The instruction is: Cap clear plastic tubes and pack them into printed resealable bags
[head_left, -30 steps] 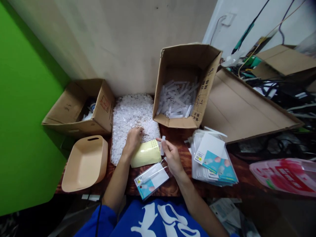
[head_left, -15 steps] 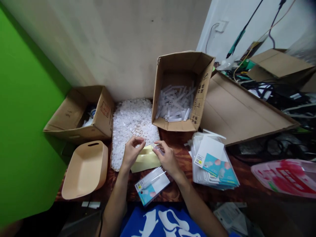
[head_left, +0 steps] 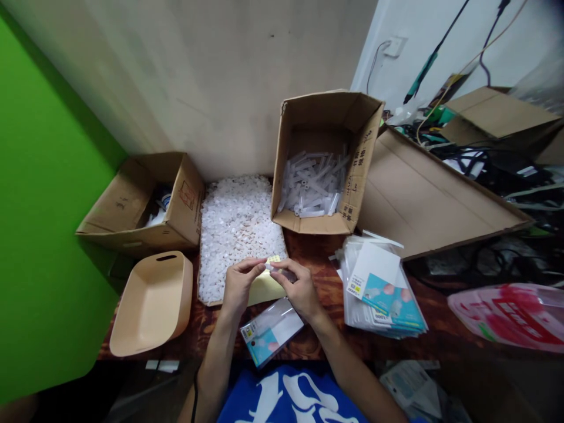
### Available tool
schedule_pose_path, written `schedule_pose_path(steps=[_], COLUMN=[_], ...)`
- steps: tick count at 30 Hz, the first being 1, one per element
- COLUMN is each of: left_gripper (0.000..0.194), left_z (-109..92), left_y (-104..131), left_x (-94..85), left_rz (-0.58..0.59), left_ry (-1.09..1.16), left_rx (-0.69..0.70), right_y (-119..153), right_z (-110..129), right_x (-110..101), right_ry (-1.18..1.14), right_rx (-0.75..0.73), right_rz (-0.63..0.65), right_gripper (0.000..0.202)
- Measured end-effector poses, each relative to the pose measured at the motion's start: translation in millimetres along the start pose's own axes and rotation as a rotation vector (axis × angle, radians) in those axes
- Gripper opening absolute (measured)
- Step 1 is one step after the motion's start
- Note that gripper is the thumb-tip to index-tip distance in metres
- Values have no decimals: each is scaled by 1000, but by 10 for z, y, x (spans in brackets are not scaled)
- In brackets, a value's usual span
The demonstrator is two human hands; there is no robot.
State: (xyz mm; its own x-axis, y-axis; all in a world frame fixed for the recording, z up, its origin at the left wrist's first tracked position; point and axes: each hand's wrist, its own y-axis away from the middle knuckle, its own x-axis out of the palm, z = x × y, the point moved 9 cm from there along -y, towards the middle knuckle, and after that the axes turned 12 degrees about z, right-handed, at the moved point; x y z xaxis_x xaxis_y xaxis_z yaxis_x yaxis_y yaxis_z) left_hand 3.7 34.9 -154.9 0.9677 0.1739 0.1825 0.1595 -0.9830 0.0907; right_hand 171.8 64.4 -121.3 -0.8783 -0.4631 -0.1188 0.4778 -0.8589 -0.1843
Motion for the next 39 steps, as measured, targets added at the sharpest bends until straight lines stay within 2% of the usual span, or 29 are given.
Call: schedule_pose_path(steps=[6, 14, 18, 21, 24, 27, 29, 33, 36, 39], left_gripper=[14, 27, 32, 33, 28, 18, 13, 12, 20, 26], left_z=[-141, 41, 66, 24, -76, -204, -247, -323, -456, -506], left_y=[68, 28, -14, -109, -334, -588, -713, -794, -656, -428], left_x=[-16, 120, 182, 112, -164, -546, -687, -704, -643, -486], left_rz=[76, 193, 279, 306, 197, -68, -186, -245, -256, -176], left_ry=[-182, -94, -178, -296, -438, -587, -675, -765, -771, -658], left_rx=[-61, -70, -68, -55, -17, 48, 73, 114, 167, 206], right_y=[37, 94, 61, 16, -38, -74, -79, -34, 22, 57], right_z=[4, -53, -123, -152, -163, -142, -109, -16, 39, 37], right_x=[46, 78, 87, 65, -18, -134, -182, -213, -223, -211], right_ry=[63, 134, 165, 146, 94, 75, 75, 98, 109, 91], right_rx=[-13, -83, -64, -37, -15, -14, -23, -55, -88, -100], right_rz=[112, 123, 137, 131, 91, 36, 21, -3, -27, -27], right_gripper=[6, 5, 7, 8, 8, 8, 8, 6, 6, 8])
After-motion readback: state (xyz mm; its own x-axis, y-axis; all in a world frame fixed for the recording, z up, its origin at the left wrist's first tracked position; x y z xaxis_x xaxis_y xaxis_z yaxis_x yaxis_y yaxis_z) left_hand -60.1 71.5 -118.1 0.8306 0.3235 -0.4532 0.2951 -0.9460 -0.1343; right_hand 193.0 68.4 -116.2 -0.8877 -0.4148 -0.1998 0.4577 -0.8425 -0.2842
